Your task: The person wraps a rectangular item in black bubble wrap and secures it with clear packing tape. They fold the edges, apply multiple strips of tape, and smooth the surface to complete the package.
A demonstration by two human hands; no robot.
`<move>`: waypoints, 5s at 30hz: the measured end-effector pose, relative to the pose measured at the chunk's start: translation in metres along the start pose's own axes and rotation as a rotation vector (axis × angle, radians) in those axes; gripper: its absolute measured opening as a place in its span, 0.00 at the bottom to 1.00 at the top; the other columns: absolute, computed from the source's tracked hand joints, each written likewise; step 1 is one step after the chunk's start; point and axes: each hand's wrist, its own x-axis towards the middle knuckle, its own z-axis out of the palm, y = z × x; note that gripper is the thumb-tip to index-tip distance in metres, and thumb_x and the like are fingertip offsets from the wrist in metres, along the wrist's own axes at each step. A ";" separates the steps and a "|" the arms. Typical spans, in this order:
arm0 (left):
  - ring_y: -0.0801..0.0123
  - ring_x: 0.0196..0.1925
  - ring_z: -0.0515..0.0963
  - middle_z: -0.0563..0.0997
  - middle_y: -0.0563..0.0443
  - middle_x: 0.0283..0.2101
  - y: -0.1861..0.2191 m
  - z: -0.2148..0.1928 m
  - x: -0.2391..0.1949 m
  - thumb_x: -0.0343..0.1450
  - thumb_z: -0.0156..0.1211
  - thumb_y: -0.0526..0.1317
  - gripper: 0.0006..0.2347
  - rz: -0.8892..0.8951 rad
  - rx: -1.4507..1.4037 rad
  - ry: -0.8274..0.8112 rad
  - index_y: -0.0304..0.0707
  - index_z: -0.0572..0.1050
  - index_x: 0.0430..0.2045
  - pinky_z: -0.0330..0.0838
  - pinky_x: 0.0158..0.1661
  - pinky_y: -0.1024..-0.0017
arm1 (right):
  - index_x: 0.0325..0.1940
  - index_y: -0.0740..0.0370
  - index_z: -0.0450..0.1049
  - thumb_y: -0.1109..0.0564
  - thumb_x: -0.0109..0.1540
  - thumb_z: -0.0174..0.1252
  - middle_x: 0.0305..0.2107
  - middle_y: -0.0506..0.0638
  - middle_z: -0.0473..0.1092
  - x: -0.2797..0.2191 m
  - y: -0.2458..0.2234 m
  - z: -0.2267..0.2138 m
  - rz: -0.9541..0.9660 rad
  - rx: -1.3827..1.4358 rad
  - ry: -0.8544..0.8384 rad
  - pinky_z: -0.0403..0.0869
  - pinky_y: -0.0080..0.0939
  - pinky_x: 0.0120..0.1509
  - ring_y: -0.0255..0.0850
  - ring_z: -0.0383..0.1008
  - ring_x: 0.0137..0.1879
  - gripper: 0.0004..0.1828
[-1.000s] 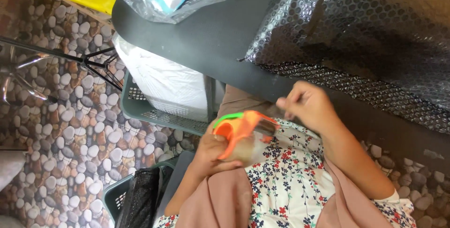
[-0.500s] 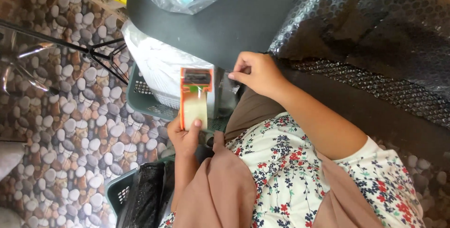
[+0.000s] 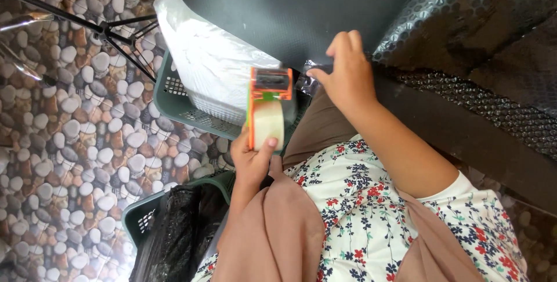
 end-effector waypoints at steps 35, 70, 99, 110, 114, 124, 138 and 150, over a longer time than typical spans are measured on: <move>0.54 0.27 0.81 0.80 0.48 0.22 0.001 0.011 0.000 0.67 0.73 0.47 0.12 0.154 0.202 -0.148 0.39 0.80 0.22 0.63 0.58 0.52 | 0.39 0.67 0.66 0.62 0.63 0.62 0.44 0.62 0.75 -0.054 -0.046 -0.043 -0.373 0.427 -0.092 0.80 0.45 0.48 0.55 0.82 0.46 0.10; 0.67 0.15 0.71 0.71 0.53 0.14 0.030 0.028 0.010 0.63 0.78 0.42 0.15 0.050 -0.333 -0.509 0.35 0.76 0.13 0.70 0.34 0.65 | 0.27 0.68 0.70 0.69 0.57 0.67 0.25 0.56 0.75 -0.062 0.063 -0.064 0.214 0.928 -0.202 0.77 0.29 0.33 0.33 0.74 0.26 0.11; 0.74 0.13 0.62 0.70 0.49 0.11 0.006 -0.010 -0.002 0.64 0.74 0.47 0.20 0.067 -0.453 -0.154 0.36 0.71 0.08 0.63 0.23 0.75 | 0.26 0.56 0.72 0.56 0.53 0.74 0.15 0.48 0.71 -0.037 0.040 -0.023 -0.058 0.269 -0.160 0.71 0.39 0.32 0.46 0.74 0.25 0.14; 0.71 0.18 0.68 0.74 0.47 0.16 -0.022 -0.023 -0.017 0.66 0.73 0.47 0.17 -0.034 -0.347 -0.252 0.32 0.75 0.15 0.67 0.23 0.73 | 0.33 0.57 0.72 0.36 0.51 0.75 0.20 0.52 0.72 -0.034 0.031 -0.038 0.018 -0.363 -0.147 0.76 0.48 0.36 0.50 0.78 0.30 0.27; 0.68 0.21 0.73 0.77 0.44 0.19 -0.027 -0.022 -0.022 0.66 0.73 0.46 0.16 -0.149 -0.309 -0.310 0.29 0.77 0.20 0.71 0.25 0.69 | 0.40 0.56 0.76 0.46 0.59 0.72 0.26 0.49 0.76 -0.044 0.024 -0.055 -0.039 -0.017 -0.066 0.74 0.50 0.40 0.53 0.78 0.34 0.16; 0.66 0.40 0.81 0.84 0.44 0.33 0.034 0.015 0.004 0.69 0.71 0.44 0.12 0.035 -0.208 -0.461 0.31 0.81 0.29 0.58 0.64 0.56 | 0.44 0.50 0.81 0.48 0.60 0.71 0.35 0.45 0.70 -0.056 -0.018 -0.055 -0.417 0.088 0.181 0.75 0.40 0.46 0.44 0.73 0.37 0.11; 0.55 0.31 0.83 0.84 0.46 0.27 0.014 0.011 -0.002 0.69 0.71 0.47 0.13 0.031 -0.061 -0.502 0.34 0.81 0.27 0.67 0.50 0.59 | 0.36 0.57 0.73 0.53 0.69 0.57 0.25 0.47 0.72 -0.092 -0.027 -0.037 -0.391 -0.142 0.107 0.77 0.36 0.36 0.44 0.79 0.32 0.09; 0.62 0.28 0.82 0.81 0.48 0.25 0.090 0.034 0.032 0.65 0.75 0.47 0.14 0.188 -0.197 -0.486 0.36 0.79 0.24 0.68 0.47 0.65 | 0.23 0.64 0.74 0.66 0.53 0.69 0.19 0.51 0.77 -0.074 -0.023 -0.097 -0.017 0.677 -0.285 0.77 0.38 0.33 0.40 0.79 0.26 0.09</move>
